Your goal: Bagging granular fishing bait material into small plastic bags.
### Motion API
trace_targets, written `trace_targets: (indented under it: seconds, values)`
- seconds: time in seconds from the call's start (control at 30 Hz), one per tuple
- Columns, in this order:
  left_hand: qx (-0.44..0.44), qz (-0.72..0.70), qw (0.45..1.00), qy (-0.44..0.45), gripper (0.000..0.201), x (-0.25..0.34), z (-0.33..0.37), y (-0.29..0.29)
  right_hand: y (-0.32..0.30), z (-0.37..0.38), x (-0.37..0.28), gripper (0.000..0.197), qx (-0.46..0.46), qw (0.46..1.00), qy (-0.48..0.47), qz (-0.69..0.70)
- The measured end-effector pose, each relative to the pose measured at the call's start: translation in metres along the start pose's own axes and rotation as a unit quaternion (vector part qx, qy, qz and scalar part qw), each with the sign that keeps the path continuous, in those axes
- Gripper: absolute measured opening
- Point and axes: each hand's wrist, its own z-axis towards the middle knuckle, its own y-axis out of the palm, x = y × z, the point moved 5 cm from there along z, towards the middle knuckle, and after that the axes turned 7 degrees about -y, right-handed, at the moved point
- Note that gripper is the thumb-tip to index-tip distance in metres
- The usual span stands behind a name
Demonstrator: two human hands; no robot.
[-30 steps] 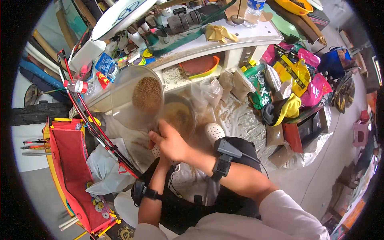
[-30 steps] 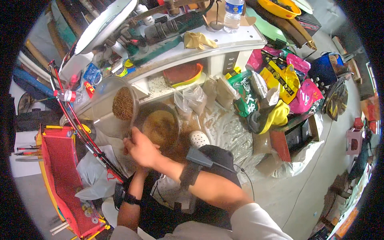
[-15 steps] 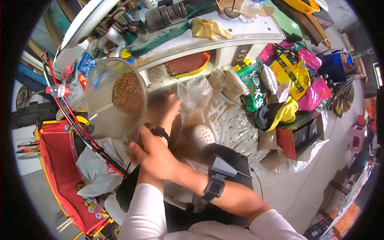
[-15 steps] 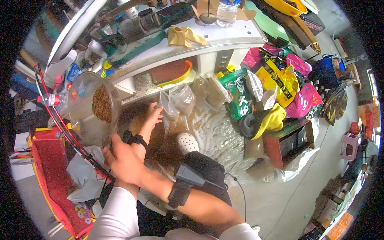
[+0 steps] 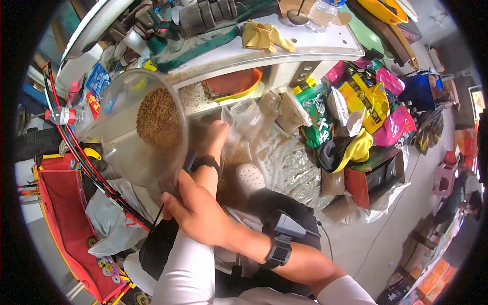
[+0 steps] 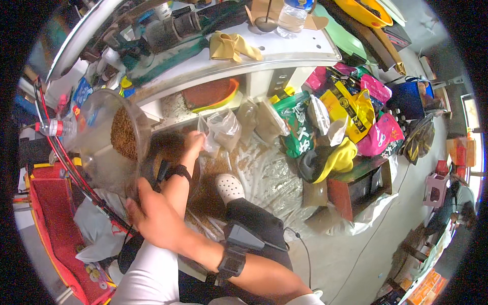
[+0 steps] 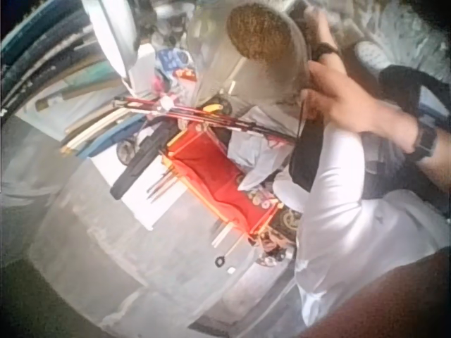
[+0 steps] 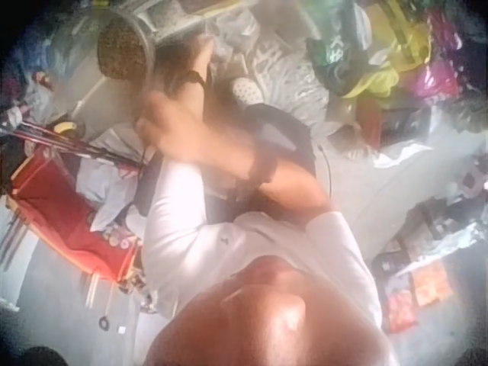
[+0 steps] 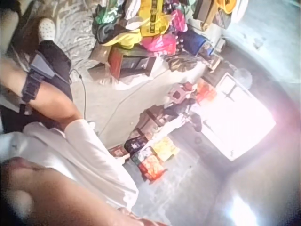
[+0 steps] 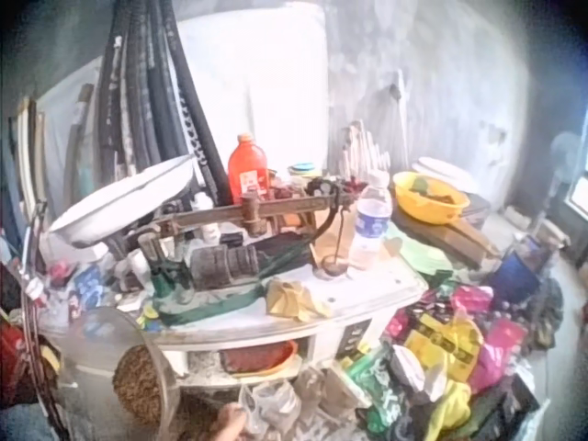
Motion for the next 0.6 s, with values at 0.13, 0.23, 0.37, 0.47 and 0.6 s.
trace_targets:
  seconds: [0.13, 0.23, 0.37, 0.47, 0.6]
  values:
    - [0.012, -0.068, 0.997, 0.024, 0.016, -0.009, -0.004, -0.005, 0.001, 0.003, 0.002, 0.017, 0.025, 1.000, -0.018, 0.002]
    - [-0.023, -0.160, 0.986, 0.042, 0.017, 0.024, -0.042, -0.014, 0.001, 0.003, 0.009, 0.016, 0.032, 0.999, -0.038, 0.010]
    - [-0.034, -0.255, 0.965, 0.045, 0.019, 0.057, -0.092, -0.056, 0.003, 0.000, 0.016, 0.019, 0.011, 1.000, 0.012, -0.020]
    - [0.007, -0.161, 0.974, 0.161, 0.018, 0.034, -0.113, -0.127, 0.023, 0.003, 0.020, 0.020, -0.005, 0.996, -0.079, -0.041]
    - [-0.005, -0.339, 0.936, 0.094, 0.018, 0.072, -0.204, -0.156, 0.001, 0.000, 0.017, 0.018, 0.028, 0.996, 0.027, 0.077]
